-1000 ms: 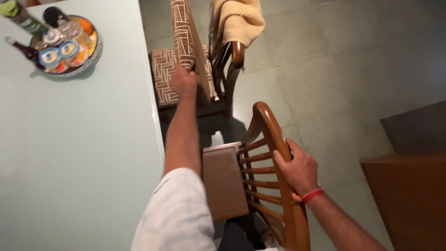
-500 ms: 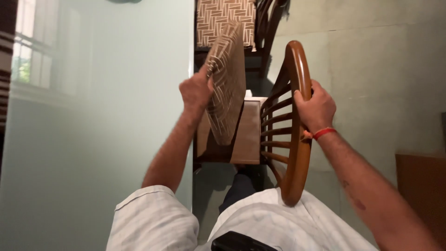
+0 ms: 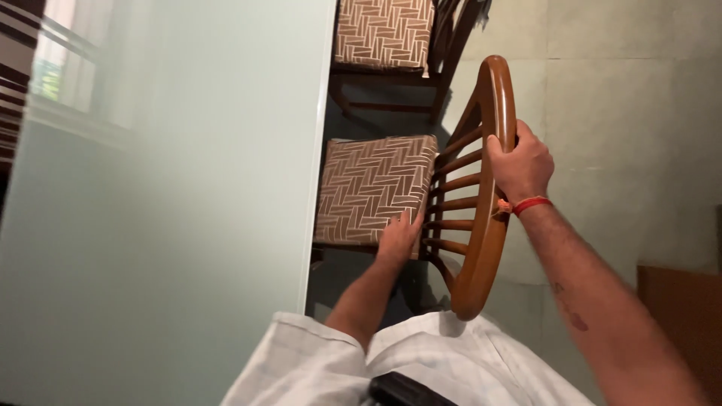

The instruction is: Clean a wooden chair using a cloth and position it under a table.

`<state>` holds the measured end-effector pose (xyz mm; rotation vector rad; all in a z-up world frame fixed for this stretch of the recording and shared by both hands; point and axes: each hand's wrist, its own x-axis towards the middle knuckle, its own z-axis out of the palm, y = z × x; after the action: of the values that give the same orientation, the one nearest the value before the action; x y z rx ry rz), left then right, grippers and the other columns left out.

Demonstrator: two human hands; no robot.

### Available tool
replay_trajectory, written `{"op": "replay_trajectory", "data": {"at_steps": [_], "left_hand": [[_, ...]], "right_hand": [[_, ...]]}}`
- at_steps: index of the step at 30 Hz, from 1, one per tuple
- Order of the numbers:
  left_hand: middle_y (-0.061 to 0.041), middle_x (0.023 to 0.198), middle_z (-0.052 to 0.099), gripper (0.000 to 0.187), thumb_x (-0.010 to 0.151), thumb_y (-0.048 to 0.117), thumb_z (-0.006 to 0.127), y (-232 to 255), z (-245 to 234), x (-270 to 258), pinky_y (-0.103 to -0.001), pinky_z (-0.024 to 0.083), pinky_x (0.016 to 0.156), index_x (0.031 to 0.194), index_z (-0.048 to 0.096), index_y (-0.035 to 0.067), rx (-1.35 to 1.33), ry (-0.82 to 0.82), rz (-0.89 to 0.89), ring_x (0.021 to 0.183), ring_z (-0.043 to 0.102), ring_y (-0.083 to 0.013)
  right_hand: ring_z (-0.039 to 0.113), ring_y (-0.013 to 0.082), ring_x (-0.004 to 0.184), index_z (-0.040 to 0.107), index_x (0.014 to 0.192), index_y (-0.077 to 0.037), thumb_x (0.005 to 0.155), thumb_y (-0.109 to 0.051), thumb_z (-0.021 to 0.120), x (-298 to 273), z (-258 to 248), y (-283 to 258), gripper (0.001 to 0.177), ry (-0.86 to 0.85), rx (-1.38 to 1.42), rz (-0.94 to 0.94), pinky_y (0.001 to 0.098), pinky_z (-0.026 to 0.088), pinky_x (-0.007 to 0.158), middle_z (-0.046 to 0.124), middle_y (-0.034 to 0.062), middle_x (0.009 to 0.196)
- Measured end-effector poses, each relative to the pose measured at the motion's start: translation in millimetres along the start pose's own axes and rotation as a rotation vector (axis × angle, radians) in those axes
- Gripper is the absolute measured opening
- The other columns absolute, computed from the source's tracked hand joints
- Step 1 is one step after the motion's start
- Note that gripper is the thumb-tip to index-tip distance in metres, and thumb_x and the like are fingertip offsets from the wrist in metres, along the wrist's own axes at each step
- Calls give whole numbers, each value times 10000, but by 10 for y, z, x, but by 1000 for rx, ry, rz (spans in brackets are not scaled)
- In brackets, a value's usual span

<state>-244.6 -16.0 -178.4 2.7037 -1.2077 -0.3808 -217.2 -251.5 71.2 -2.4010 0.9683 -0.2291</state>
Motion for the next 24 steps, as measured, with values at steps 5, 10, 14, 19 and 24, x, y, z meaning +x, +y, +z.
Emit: {"op": "replay_trajectory", "data": {"at_steps": [5, 10, 14, 19, 24], "left_hand": [[-146, 1196, 585, 502, 878, 67, 640, 302, 266, 82, -403, 615, 698, 1367, 555, 142, -51, -2, -32, 911, 661, -315], [-114, 1193, 714, 219, 1011, 146, 580, 388, 1174, -2, -427, 607, 840, 1163, 738, 127, -91, -391, 94, 1066, 722, -294], [-110, 1269, 723, 265, 1017, 158, 561, 232, 1175, -302, -441, 593, 902, 1186, 762, 121, -65, -685, 57, 1159, 704, -292], [-164, 1299, 698, 288, 972, 156, 601, -191, 1251, -468, -441, 564, 976, 1214, 743, 88, -217, -763, -180, 1218, 672, -326], [-165, 1280, 703, 335, 897, 217, 679, -647, 1293, -464, -449, 543, 1008, 1211, 739, 116, -446, -631, -453, 1215, 659, -347]], "right_hand": [[707, 368, 892, 702, 1228, -110, 928, -319, 709, -40, 10, 11, 365, 22, -34, -22, 482, 546, 814, 752, 144, 974], [718, 358, 915, 701, 1230, -110, 934, -301, 706, -7, -21, -5, 353, 31, -12, -21, 463, 555, 824, 758, 144, 1002], [723, 352, 909, 708, 1225, -109, 936, -296, 708, -22, 5, -37, 345, 27, 12, -11, 457, 556, 825, 762, 142, 993], [732, 324, 909, 702, 1264, -80, 929, -301, 726, -6, 37, 61, 402, 45, 41, -22, 435, 559, 835, 761, 145, 1007], [733, 305, 931, 684, 1297, -58, 925, -311, 737, 0, 37, 45, 453, 46, 73, 19, 417, 557, 849, 759, 147, 1047]]}}
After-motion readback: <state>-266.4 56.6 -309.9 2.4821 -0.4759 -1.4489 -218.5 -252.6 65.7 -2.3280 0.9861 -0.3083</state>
